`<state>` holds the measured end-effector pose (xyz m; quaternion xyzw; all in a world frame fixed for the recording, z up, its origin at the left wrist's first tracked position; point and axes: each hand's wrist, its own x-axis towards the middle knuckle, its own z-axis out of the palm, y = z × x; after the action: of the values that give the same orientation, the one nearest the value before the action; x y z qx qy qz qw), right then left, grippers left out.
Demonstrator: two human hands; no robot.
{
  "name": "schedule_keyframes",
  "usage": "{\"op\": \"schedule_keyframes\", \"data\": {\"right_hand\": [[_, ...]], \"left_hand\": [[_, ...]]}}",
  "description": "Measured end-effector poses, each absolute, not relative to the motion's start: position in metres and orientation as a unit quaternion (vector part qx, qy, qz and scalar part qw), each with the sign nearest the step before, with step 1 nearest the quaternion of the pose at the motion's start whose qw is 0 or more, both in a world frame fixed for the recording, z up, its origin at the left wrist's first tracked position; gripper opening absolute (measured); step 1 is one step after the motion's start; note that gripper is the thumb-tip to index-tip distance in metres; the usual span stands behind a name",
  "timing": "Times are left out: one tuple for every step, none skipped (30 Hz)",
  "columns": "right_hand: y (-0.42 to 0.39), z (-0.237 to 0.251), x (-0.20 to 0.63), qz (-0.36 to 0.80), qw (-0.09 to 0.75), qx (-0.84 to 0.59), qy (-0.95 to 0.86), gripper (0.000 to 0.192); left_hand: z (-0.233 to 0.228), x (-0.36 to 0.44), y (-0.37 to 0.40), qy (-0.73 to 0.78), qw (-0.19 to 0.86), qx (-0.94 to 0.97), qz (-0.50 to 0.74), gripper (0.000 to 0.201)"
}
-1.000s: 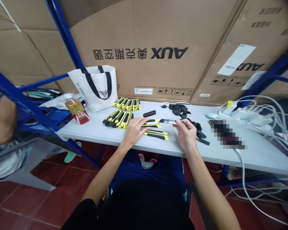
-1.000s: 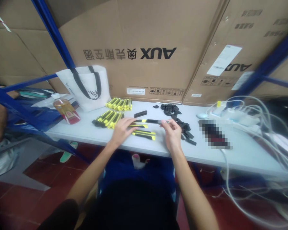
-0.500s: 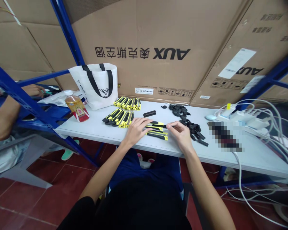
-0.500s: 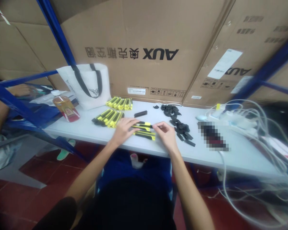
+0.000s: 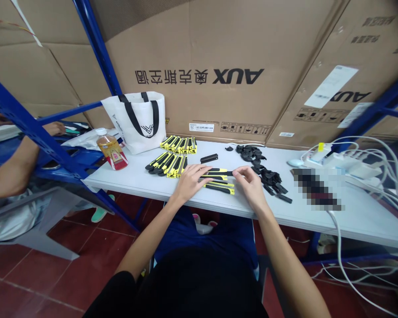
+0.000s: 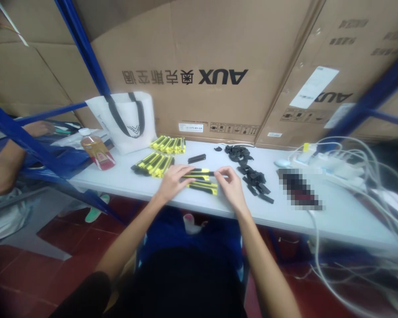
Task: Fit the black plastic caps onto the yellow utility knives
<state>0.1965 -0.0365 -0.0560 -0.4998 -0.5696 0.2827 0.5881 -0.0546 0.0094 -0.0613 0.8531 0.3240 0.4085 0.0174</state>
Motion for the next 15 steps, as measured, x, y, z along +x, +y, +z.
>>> {"op": "schedule_keyframes", "data": {"right_hand": [[-0.037,-0.056,0.196,0.284,0.58,-0.504,-0.574,0.03],[-0.038,-0.056,0.195,0.287,0.569,-0.507,-0.58,0.03],[-0.038,-0.056,0.194,0.291,0.56,-0.51,-0.584,0.031],[-0.039,-0.056,0.194,0.294,0.554,-0.513,-0.587,0.031],[-0.039,-0.056,0.193,0.296,0.549,-0.514,-0.589,0.031],[-0.039,-0.056,0.193,0.295,0.548,-0.515,-0.589,0.031],[-0.038,-0.057,0.193,0.291,0.55,-0.515,-0.59,0.031],[-0.037,-0.057,0.193,0.284,0.556,-0.514,-0.588,0.031],[-0.036,-0.059,0.193,0.276,0.565,-0.514,-0.584,0.032],[-0.034,-0.06,0.195,0.27,0.574,-0.514,-0.578,0.032],[-0.033,-0.061,0.196,0.265,0.582,-0.515,-0.571,0.033],[-0.031,-0.063,0.199,0.262,0.589,-0.518,-0.563,0.034],[-0.03,-0.064,0.202,0.259,0.592,-0.523,-0.556,0.034],[-0.029,-0.065,0.206,0.255,0.593,-0.529,-0.551,0.034],[-0.028,-0.066,0.211,0.246,0.592,-0.537,-0.548,0.034]], "left_hand": [[-0.061,-0.055,0.01,0.322,0.017,0.854,0.409,0.042],[-0.061,-0.055,0.01,0.318,0.015,0.855,0.41,0.041],[-0.062,-0.054,0.01,0.314,0.012,0.856,0.411,0.041],[-0.062,-0.054,0.009,0.311,0.008,0.857,0.41,0.041],[-0.062,-0.054,0.009,0.312,0.005,0.858,0.407,0.041],[-0.063,-0.054,0.009,0.316,0.003,0.859,0.404,0.041],[-0.063,-0.054,0.009,0.321,0.002,0.858,0.4,0.042],[-0.063,-0.054,0.009,0.327,0.005,0.857,0.397,0.042],[-0.063,-0.054,0.01,0.334,0.011,0.855,0.396,0.043],[-0.062,-0.054,0.011,0.343,0.02,0.852,0.395,0.043],[-0.06,-0.054,0.012,0.353,0.033,0.849,0.392,0.043],[-0.058,-0.053,0.015,0.366,0.048,0.846,0.384,0.043],[-0.054,-0.052,0.017,0.379,0.065,0.846,0.369,0.042],[-0.05,-0.051,0.02,0.391,0.083,0.849,0.346,0.041],[-0.046,-0.049,0.023,0.401,0.099,0.854,0.317,0.04]]}}
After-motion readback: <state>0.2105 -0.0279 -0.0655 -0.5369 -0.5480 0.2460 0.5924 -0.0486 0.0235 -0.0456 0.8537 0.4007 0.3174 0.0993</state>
